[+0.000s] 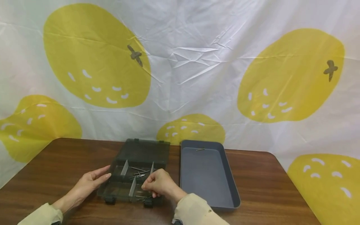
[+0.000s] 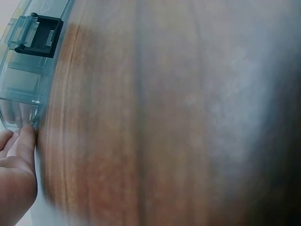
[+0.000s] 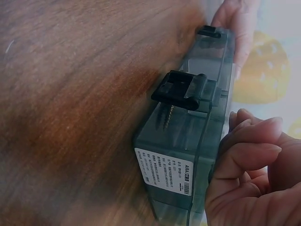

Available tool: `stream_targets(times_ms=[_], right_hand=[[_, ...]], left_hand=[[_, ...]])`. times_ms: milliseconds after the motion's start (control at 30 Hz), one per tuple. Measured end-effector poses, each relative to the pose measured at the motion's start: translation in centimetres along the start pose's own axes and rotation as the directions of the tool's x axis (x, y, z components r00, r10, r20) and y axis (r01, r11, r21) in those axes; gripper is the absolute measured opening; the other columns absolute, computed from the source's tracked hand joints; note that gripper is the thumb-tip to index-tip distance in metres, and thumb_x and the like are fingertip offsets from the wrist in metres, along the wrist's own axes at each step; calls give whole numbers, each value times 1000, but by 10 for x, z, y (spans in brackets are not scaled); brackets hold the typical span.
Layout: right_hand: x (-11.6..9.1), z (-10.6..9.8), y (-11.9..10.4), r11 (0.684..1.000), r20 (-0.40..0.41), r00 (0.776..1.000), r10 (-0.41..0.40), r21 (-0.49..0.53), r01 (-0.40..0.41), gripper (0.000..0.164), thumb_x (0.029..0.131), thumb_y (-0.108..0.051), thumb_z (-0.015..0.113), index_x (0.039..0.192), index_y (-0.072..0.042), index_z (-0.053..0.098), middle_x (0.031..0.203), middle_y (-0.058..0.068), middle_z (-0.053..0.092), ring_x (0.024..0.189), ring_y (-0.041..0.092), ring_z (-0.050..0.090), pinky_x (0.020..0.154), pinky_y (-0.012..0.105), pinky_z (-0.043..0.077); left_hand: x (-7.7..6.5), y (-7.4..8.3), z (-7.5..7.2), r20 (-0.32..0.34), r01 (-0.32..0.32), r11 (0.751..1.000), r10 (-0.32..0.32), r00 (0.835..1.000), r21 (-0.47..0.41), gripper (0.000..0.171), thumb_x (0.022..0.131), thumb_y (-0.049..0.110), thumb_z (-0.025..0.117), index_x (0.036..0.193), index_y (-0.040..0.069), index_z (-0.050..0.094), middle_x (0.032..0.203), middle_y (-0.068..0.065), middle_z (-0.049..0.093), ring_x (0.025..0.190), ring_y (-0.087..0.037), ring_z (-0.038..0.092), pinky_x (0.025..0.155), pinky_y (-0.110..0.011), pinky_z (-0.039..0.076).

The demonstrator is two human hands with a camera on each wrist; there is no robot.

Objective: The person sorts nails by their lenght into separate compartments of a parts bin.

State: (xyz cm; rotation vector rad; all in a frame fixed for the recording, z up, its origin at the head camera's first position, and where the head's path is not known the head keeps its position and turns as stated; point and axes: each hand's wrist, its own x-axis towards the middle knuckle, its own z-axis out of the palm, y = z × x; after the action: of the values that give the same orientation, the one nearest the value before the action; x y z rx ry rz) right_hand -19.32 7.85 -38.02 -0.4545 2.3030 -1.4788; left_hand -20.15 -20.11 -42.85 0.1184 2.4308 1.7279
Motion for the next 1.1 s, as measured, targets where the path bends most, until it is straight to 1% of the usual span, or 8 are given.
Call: stream_targets(times_ms=[133,300,433,500,633,767,867,1100], right_hand=[[1,1,1,1000,-6,1000,11,27,-10,10,83,-1,67,79,8,69,46,-4,47,34,1,38,34,15,30],[5,-6,4,987,-26,998,58,154,-53,13,85,-4,64,84,9,66,52,-4,51,38,0,41,38,14,32],[10,-24,2,960,-101,992,77,276,-46,17,88,-6,62,91,11,64,52,-6,49,40,0,41,40,14,33],[12,-37,-1,951,-157,984,84,306,-32,17,90,-6,61,94,10,63,52,-5,50,41,1,42,41,15,33],[16,-66,-3,942,-273,954,127,334,-30,15,91,-9,60,95,5,64,57,-3,52,43,2,44,41,16,34],[19,-97,4,939,-381,907,180,342,-42,18,92,-12,60,100,5,63,57,-4,52,44,2,46,41,15,36],[21,-119,13,933,-427,876,225,354,-67,26,94,-13,58,109,8,59,59,-4,53,45,2,47,42,15,38],[22,-156,43,934,-477,825,304,320,-159,34,96,-17,55,120,6,55,61,-5,55,47,1,48,44,16,39]], left_hand=[[-1,-1,-1,-7,3,1000,-3,1000,-7,63,94,31,57,143,-2,35,147,-22,34,133,-39,36,102,-46,40],[-2,-2,-1,-13,15,1000,-15,1000,-3,62,94,31,57,143,-2,36,147,-21,34,133,-39,36,102,-46,41],[-2,-3,-1,-13,17,1000,-17,1000,-4,63,94,31,57,143,-1,36,148,-21,34,133,-39,36,102,-47,41],[-2,-3,-1,-12,15,1000,-15,1000,-10,63,95,31,57,144,-1,35,148,-21,33,133,-39,36,102,-47,41],[-1,-4,-2,-13,15,1000,-15,1000,-14,63,94,31,57,144,-1,35,148,-21,34,132,-39,37,102,-47,41],[-1,-3,-2,-13,16,1000,-17,1000,-13,63,94,32,57,144,0,35,147,-21,34,132,-39,37,102,-48,41],[-1,-3,-1,-9,19,1000,-19,1000,-4,64,94,34,58,144,0,36,147,-22,34,131,-40,38,101,-50,41],[0,-2,0,-8,20,1000,-20,1000,4,63,94,34,57,144,2,36,147,-22,34,130,-41,39,99,-52,42]])
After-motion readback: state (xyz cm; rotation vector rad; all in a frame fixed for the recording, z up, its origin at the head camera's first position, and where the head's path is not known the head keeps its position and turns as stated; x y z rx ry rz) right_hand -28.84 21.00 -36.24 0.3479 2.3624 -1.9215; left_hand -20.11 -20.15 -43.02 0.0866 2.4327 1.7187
